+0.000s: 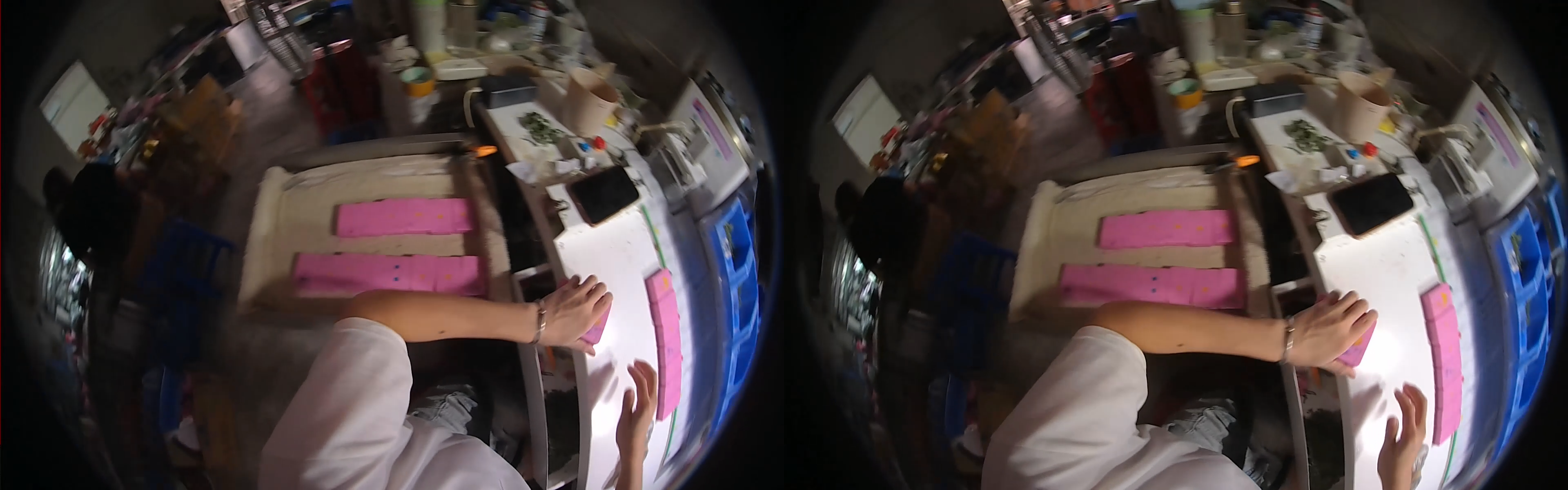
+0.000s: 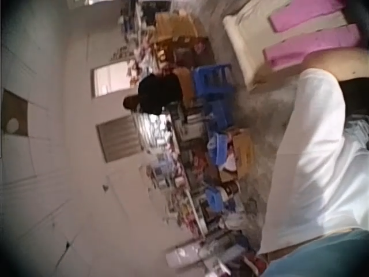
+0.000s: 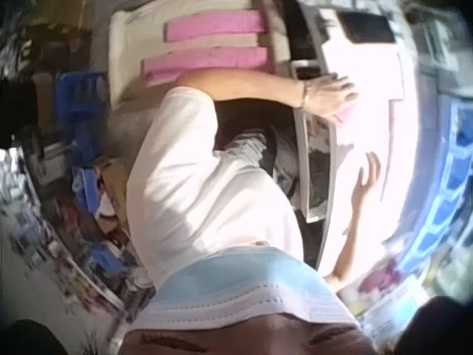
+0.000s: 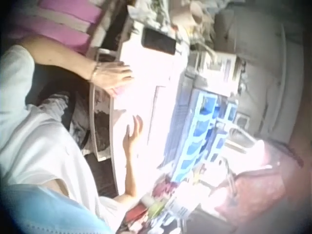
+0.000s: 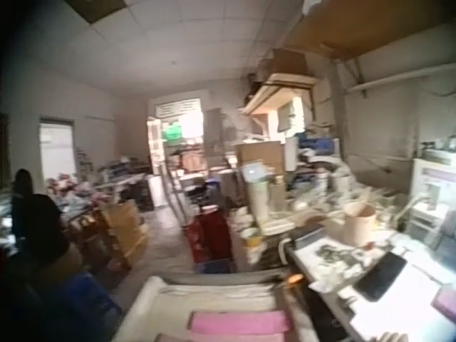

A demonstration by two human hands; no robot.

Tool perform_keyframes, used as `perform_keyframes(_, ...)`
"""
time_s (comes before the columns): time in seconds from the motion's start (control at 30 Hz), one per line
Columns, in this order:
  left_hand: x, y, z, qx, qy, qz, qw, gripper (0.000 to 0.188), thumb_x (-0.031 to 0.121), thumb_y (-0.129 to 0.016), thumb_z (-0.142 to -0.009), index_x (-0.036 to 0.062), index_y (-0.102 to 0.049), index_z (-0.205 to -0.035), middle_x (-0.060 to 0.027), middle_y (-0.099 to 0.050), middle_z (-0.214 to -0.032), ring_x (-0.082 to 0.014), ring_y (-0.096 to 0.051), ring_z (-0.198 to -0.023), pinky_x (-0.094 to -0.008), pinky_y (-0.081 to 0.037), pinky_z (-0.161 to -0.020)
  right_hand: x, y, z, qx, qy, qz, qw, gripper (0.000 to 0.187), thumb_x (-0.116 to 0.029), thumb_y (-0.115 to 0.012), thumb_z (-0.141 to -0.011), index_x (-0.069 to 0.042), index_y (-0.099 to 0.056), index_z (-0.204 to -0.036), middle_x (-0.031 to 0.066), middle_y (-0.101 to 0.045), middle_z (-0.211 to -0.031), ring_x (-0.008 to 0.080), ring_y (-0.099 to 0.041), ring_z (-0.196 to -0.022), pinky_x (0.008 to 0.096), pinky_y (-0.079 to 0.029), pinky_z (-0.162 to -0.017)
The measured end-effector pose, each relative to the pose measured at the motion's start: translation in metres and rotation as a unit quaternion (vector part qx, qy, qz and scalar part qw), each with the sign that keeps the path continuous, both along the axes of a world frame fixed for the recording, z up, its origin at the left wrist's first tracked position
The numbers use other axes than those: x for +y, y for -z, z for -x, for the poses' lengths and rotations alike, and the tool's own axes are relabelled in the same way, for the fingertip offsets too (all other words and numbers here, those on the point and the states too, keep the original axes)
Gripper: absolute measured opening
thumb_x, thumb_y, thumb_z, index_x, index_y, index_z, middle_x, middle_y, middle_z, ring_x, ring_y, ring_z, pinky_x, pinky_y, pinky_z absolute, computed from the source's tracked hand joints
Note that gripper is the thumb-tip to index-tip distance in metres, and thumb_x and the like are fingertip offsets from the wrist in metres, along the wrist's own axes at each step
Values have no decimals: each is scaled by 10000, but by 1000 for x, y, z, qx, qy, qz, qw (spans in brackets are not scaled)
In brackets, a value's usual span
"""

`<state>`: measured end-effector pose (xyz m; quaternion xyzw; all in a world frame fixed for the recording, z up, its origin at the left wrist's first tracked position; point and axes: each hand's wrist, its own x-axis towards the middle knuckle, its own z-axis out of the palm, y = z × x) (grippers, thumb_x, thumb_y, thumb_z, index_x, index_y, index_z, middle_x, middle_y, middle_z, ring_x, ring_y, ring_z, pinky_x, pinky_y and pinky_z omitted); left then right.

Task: The recorder is assembling small parts, possibly for jewelry or toys, by placing them into pink plastic molds and using glue or other small components.

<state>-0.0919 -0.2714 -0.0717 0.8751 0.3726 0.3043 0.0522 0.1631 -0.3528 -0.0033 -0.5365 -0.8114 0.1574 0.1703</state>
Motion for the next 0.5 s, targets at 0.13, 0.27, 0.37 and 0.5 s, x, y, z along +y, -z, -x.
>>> perform_keyframes(0.13,-64,-2,118,-129,-117,27,984,802,408,-749,-665,-54,-398,-1219,-197,-446,-1096,-341,-463,-992,-412,-405,-871,-18,-11,13,-9,-13,10,1000,360,-288,-395,-955,18,-557,-1053,189,-538,-1054,329,-527,-1012,396,-397,-895)
perform_keyframes(0.27,-125,31,250,-2,-339,63,939,726,359,-723,-687,-11,-403,-1223,-182,-461,-1082,-338,-463,-1004,-413,-408,-868,-8,13,14,39,-26,71,996,370,-298,-401,-953,32,-560,-1004,179,-529,-968,317,-531,-925,386,-411,-831)
perform_keyframes(0.37,-158,45,333,79,-415,59,904,724,344,-721,-670,6,-408,-1229,-165,-454,-1096,-338,-441,-1016,-428,-388,-903,0,11,32,24,-74,68,995,402,-328,-398,-945,36,-565,-989,179,-513,-918,318,-527,-888,392,-419,-783)
perform_keyframes(0.5,-173,56,394,146,-421,60,893,733,338,-716,-667,9,-405,-1243,-166,-435,-1123,-331,-430,-1035,-420,-390,-914,4,3,63,4,-119,66,991,455,-379,-385,-937,31,-574,-1000,194,-515,-938,345,-526,-876,416,-423,-776)
